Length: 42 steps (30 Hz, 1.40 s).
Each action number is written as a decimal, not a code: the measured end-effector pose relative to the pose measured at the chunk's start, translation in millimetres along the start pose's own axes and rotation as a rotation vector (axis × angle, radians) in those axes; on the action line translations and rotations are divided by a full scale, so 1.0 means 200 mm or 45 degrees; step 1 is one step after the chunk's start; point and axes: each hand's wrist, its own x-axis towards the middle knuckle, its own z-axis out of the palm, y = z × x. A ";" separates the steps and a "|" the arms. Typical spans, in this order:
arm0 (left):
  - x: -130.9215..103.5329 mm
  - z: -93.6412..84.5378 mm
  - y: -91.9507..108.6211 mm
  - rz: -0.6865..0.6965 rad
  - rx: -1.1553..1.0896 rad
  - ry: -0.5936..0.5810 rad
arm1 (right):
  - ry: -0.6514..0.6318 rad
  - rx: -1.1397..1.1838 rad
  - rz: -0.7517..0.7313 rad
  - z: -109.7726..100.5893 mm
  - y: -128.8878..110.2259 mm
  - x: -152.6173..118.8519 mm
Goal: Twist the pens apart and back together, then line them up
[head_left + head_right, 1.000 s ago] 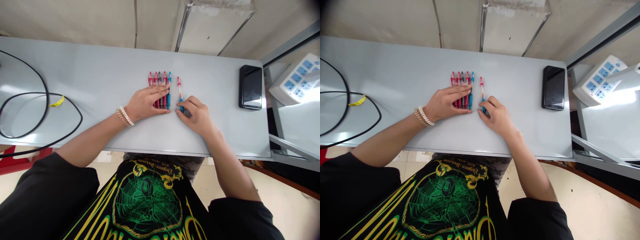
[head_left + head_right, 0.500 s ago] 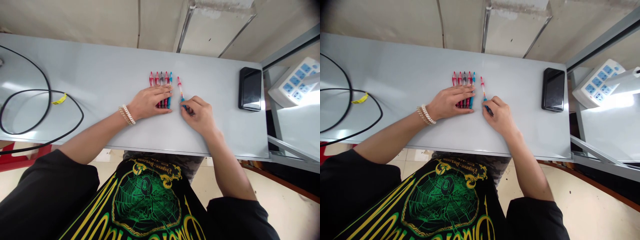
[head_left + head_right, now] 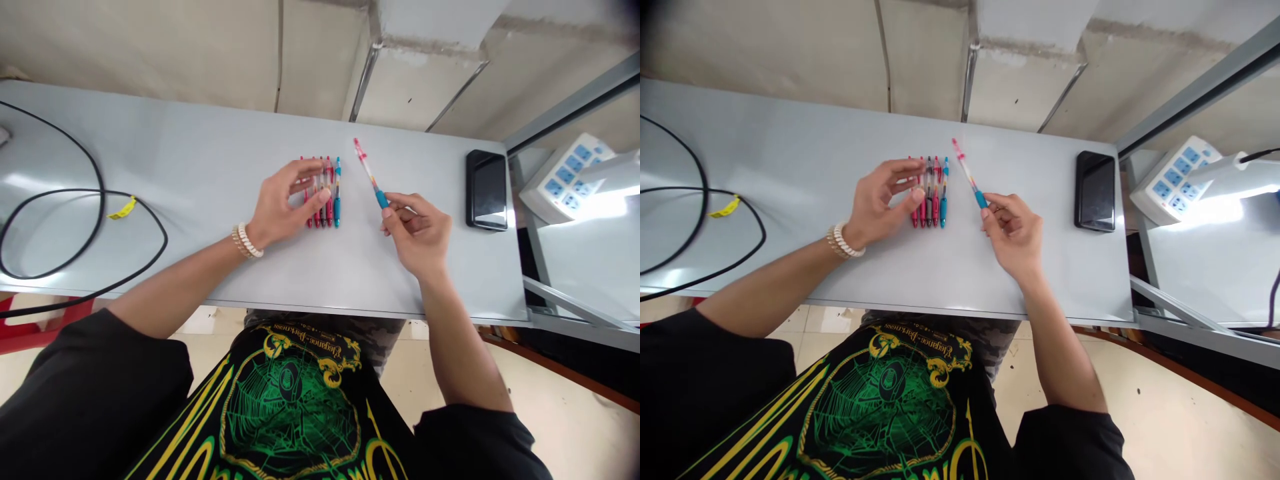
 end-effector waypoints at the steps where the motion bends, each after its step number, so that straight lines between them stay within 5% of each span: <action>1: 0.00 -0.01 0.01 -0.091 -0.158 0.034 | -0.038 0.070 -0.001 0.02 -0.03 0.00; 6: -0.04 -0.01 0.11 -0.438 -0.641 -0.049 | -0.321 0.339 0.186 0.16 -0.13 0.00; 12: -0.06 0.00 0.18 -0.461 -0.702 0.151 | -0.479 0.532 0.427 0.31 -0.18 0.05; 20: -0.03 0.00 0.14 -0.579 -0.658 0.464 | -0.134 0.059 -0.134 0.38 -0.08 0.09; 23: -0.03 0.00 0.14 -0.604 -0.686 0.442 | -0.181 0.110 -0.006 0.36 -0.06 0.10; 28: -0.04 0.02 0.15 -0.587 -0.711 0.402 | -0.111 0.176 -0.129 0.33 -0.08 0.11; 38: -0.06 0.03 0.14 -0.541 -0.621 0.314 | -0.232 0.214 0.038 0.34 -0.09 0.09; 42: -0.06 0.04 0.13 -0.522 -0.635 0.312 | -0.190 0.171 -0.105 0.34 -0.09 0.08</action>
